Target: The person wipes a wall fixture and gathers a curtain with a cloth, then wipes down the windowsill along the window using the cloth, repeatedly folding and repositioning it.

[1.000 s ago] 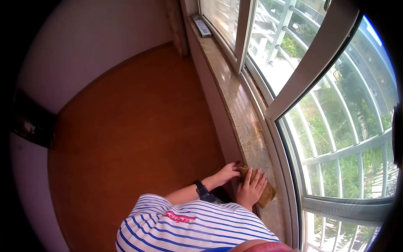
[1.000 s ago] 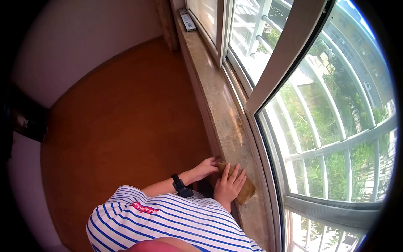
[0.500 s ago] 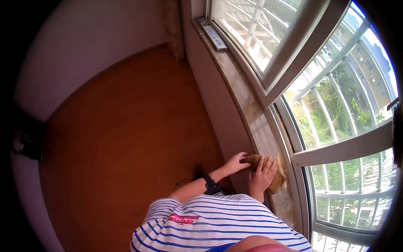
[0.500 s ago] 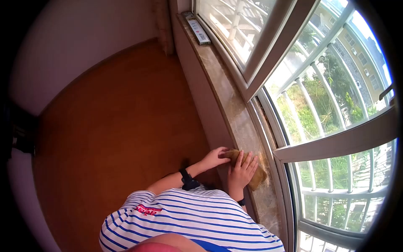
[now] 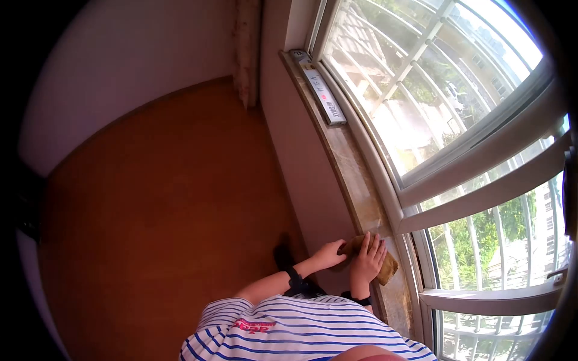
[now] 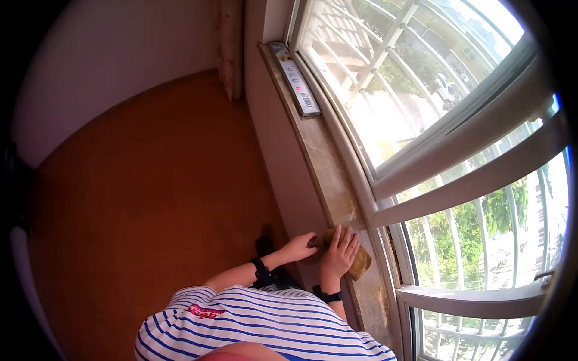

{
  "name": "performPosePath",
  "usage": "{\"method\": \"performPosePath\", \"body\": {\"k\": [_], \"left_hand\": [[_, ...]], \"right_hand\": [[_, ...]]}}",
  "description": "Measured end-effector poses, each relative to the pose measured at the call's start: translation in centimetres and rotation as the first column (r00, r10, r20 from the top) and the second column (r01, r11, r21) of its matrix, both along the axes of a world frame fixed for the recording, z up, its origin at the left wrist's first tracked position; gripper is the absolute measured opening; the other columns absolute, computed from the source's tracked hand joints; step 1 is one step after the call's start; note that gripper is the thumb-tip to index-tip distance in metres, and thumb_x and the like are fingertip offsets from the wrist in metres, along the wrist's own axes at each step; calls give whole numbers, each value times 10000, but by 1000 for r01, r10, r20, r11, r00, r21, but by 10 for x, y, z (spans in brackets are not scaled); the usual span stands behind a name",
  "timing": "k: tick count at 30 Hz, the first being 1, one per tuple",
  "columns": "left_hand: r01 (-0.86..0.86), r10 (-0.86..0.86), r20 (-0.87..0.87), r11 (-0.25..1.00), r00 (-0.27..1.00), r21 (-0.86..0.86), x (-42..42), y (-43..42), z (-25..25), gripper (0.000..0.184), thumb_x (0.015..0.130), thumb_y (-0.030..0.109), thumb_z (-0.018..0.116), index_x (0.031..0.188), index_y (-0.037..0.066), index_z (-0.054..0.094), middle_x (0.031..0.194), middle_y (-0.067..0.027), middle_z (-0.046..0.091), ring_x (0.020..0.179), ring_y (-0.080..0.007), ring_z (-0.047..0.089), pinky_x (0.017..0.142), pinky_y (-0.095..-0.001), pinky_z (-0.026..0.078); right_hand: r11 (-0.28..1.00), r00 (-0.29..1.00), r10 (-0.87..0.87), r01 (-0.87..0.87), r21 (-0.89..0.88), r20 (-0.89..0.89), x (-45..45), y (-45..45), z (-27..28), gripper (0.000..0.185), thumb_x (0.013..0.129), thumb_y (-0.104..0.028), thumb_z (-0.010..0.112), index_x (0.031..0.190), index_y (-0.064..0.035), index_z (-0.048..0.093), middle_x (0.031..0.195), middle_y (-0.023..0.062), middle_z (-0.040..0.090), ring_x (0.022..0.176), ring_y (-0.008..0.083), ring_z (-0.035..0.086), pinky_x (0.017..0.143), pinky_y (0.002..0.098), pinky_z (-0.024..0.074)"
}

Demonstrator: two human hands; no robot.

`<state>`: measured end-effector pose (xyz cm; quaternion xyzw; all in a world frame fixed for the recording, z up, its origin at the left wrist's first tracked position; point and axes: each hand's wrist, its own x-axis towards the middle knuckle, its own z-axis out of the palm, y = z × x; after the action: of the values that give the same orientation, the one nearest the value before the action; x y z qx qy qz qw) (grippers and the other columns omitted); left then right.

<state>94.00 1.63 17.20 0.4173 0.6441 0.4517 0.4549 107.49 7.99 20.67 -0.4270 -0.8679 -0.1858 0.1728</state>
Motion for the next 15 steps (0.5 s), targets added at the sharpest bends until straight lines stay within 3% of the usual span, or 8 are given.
{"method": "performPosePath", "body": {"k": [6, 9, 12, 14, 15], "left_hand": [[-30, 35, -94, 998, 995, 51, -102, 48, 9, 469, 842, 232, 692, 1243, 8, 598, 1153, -239, 663, 1060, -380, 648, 915, -415, 521], [68, -64, -221, 998, 973, 9, -155, 75, -3, 359, 846, 284, 677, 1080, 13, 657, 1039, -240, 650, 981, -405, 626, 857, -454, 509], [41, -65, -368, 997, 927, -73, -219, 96, -7, 413, 812, 318, 702, 1097, 22, 661, 1114, -229, 613, 1019, -399, 609, 873, -446, 514], [7, -48, -351, 993, 935, -117, -262, 102, 2, 413, 780, 338, 726, 1054, 34, 678, 1176, -199, 588, 1110, -382, 577, 937, -449, 495], [0, -38, -455, 997, 890, -84, -280, 104, 4, 397, 766, 337, 735, 1029, 43, 687, 1209, -174, 582, 1156, -374, 555, 971, -456, 477]], "right_hand": [[999, 1000, -13, 12, -40, -7, -94, 39, 14, 526, 933, -152, 528, 1457, -194, 510, 1504, 116, 466, 1400, 388, 427, 1149, 503, 364], [998, 1000, 2, -2, -55, 0, -146, 67, 14, 520, 931, -154, 534, 1448, -199, 524, 1502, 117, 469, 1400, 391, 425, 1148, 503, 363], [988, 997, 65, -70, -134, -43, -197, 91, 24, 526, 920, -166, 544, 1445, -207, 530, 1505, 119, 468, 1397, 392, 428, 1150, 505, 358], [983, 993, 117, -120, -139, -28, -223, 108, 23, 541, 904, -187, 564, 1443, -211, 532, 1502, 121, 470, 1395, 394, 429, 1153, 508, 354], [977, 987, 158, -156, -145, 2, -231, 112, 25, 556, 889, -208, 584, 1442, -215, 533, 1499, 122, 471, 1392, 395, 430, 1156, 510, 349]]}}
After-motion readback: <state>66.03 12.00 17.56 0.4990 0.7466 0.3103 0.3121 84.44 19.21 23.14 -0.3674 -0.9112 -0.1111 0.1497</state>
